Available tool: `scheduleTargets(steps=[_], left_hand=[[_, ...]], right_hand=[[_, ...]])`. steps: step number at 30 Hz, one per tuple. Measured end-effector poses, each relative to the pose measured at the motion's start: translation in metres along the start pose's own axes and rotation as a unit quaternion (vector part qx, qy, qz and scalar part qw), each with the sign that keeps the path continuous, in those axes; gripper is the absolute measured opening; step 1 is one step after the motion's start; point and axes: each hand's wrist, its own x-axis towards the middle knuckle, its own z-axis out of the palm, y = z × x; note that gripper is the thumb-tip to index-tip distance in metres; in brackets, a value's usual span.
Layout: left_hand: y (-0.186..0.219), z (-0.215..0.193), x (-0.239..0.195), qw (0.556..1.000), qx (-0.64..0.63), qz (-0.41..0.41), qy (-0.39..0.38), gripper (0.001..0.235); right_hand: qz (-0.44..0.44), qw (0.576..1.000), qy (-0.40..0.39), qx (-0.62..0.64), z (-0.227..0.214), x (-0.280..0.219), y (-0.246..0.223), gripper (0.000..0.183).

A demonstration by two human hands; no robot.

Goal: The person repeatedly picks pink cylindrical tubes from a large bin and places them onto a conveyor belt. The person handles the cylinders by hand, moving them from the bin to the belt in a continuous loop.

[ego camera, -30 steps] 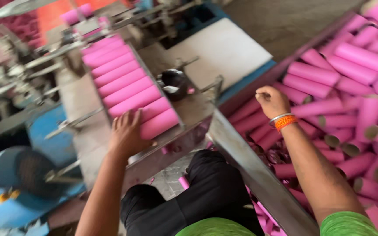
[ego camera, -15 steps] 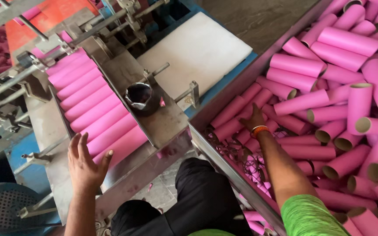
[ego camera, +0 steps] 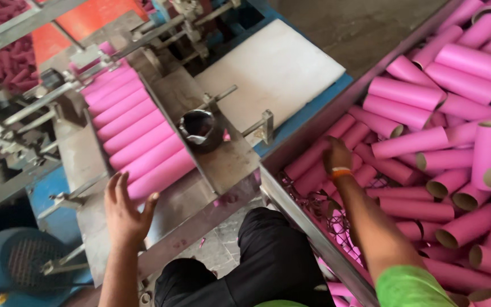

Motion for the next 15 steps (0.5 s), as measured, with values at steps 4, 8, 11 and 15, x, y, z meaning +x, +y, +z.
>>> scheduleTargets(steps=[4, 8, 11, 15], left_hand=[[-0.003, 0.002, -0.003, 0.999, -0.031, -0.001, 0.022, 0.077], [-0.008, 0.008, -0.008, 0.997, -0.062, -0.026, 0.037, 0.074], [-0.012, 0.008, -0.011, 0.996, -0.066, -0.018, 0.058, 0.071], [-0.013, 0.007, -0.010, 0.996, -0.082, -0.023, 0.038, 0.071]], right_hand=[[0.144, 0.939, -0.174, -0.258, -0.055, -0.013, -0.028, 0.038], [0.097, 0.921, -0.168, -0.338, -0.109, -0.001, -0.093, 0.024], [0.060, 0.898, -0.142, -0.411, -0.147, 0.032, -0.172, 0.020], [0.046, 0.965, -0.064, -0.252, -0.156, 0.064, -0.275, 0.017]])
